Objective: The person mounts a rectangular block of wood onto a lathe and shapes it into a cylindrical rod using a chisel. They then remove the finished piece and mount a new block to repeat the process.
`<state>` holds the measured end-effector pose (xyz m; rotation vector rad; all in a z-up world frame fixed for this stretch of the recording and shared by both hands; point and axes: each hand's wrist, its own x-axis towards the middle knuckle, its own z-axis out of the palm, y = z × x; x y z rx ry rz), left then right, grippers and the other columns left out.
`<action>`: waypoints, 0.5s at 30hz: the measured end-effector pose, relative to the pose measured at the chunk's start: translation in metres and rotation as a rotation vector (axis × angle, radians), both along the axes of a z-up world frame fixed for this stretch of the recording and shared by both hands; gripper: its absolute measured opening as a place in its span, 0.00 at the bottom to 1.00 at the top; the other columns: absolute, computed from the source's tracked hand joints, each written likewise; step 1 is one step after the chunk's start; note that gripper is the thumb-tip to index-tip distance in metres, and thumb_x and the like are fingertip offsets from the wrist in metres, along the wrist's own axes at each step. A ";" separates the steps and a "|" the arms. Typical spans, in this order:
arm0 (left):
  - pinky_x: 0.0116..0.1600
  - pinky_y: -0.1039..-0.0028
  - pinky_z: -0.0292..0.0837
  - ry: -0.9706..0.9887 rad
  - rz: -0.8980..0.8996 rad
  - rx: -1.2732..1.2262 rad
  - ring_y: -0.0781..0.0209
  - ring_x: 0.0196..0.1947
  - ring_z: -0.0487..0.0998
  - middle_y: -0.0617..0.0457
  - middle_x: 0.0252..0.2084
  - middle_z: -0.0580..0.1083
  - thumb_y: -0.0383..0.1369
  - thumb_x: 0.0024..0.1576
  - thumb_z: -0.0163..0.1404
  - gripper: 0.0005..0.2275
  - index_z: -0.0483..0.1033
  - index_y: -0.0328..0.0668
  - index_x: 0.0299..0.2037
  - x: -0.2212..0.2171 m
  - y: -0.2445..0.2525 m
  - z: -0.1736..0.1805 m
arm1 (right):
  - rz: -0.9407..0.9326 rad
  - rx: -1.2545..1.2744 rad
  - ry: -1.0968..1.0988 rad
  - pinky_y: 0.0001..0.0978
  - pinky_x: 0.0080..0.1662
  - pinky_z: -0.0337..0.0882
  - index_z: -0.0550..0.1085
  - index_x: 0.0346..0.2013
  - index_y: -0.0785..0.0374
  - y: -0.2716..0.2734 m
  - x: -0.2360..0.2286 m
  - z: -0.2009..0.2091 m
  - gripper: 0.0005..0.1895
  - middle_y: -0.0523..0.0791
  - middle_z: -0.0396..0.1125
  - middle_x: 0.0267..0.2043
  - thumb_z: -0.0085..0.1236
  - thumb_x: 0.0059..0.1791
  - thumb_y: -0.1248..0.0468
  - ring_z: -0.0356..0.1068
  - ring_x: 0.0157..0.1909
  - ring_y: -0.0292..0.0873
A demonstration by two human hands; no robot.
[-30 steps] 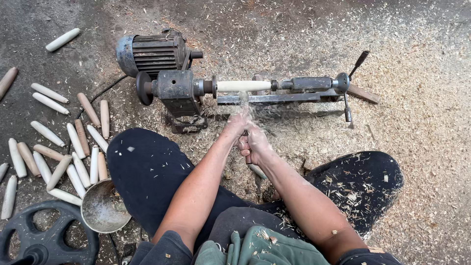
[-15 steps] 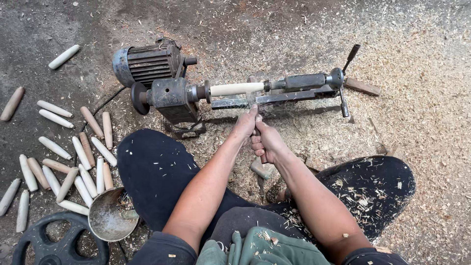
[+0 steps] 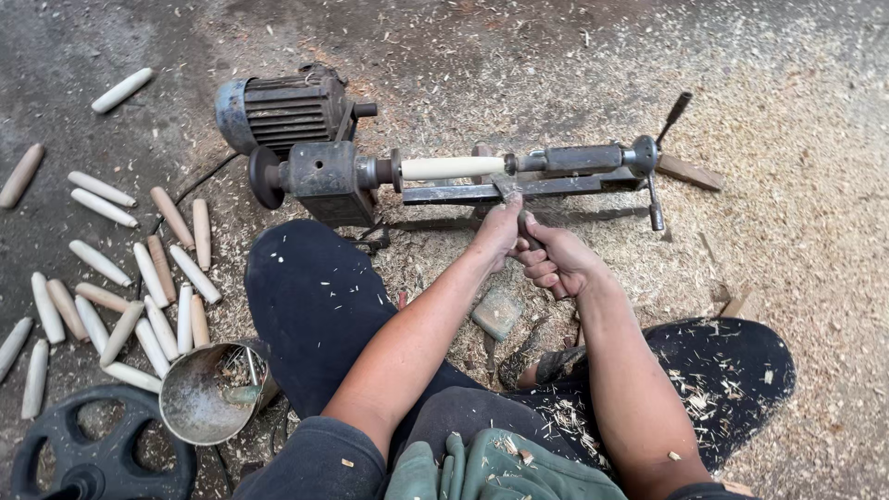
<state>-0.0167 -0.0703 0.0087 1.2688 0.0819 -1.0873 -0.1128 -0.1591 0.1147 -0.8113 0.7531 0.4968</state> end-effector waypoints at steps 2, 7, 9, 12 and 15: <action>0.18 0.77 0.59 -0.012 0.007 0.024 0.71 0.14 0.64 0.58 0.23 0.68 0.49 0.69 0.34 0.21 0.69 0.40 0.37 -0.001 -0.004 0.000 | 0.008 0.011 0.008 0.20 0.13 0.43 0.61 0.28 0.58 -0.001 0.005 0.004 0.24 0.33 0.49 0.16 0.37 0.60 0.45 0.42 0.12 0.26; 0.20 0.73 0.61 -0.120 0.032 0.061 0.68 0.15 0.64 0.54 0.24 0.70 0.45 0.69 0.35 0.22 0.72 0.32 0.36 -0.002 -0.003 -0.003 | -0.023 -0.070 0.030 0.20 0.12 0.44 0.60 0.27 0.57 0.019 0.006 0.006 0.23 0.34 0.49 0.16 0.35 0.59 0.46 0.43 0.12 0.27; 0.21 0.71 0.62 -0.148 0.044 0.094 0.66 0.16 0.65 0.53 0.25 0.71 0.45 0.68 0.37 0.21 0.72 0.32 0.36 -0.003 0.001 -0.001 | -0.051 -0.115 0.060 0.20 0.13 0.44 0.60 0.27 0.57 0.028 0.007 0.004 0.24 0.34 0.49 0.16 0.35 0.60 0.45 0.43 0.12 0.27; 0.23 0.69 0.63 -0.160 0.043 0.183 0.65 0.18 0.66 0.54 0.24 0.71 0.48 0.67 0.38 0.22 0.73 0.36 0.34 -0.002 0.013 0.003 | -0.043 -0.149 0.032 0.20 0.13 0.44 0.60 0.28 0.56 0.037 0.009 -0.001 0.22 0.34 0.50 0.16 0.35 0.60 0.47 0.44 0.13 0.27; 0.24 0.67 0.63 -0.179 0.027 0.233 0.63 0.18 0.67 0.51 0.23 0.71 0.50 0.67 0.38 0.25 0.75 0.36 0.30 0.001 0.022 0.005 | -0.037 -0.132 0.019 0.21 0.13 0.44 0.59 0.28 0.56 0.047 0.014 -0.006 0.21 0.34 0.49 0.15 0.34 0.60 0.48 0.44 0.13 0.27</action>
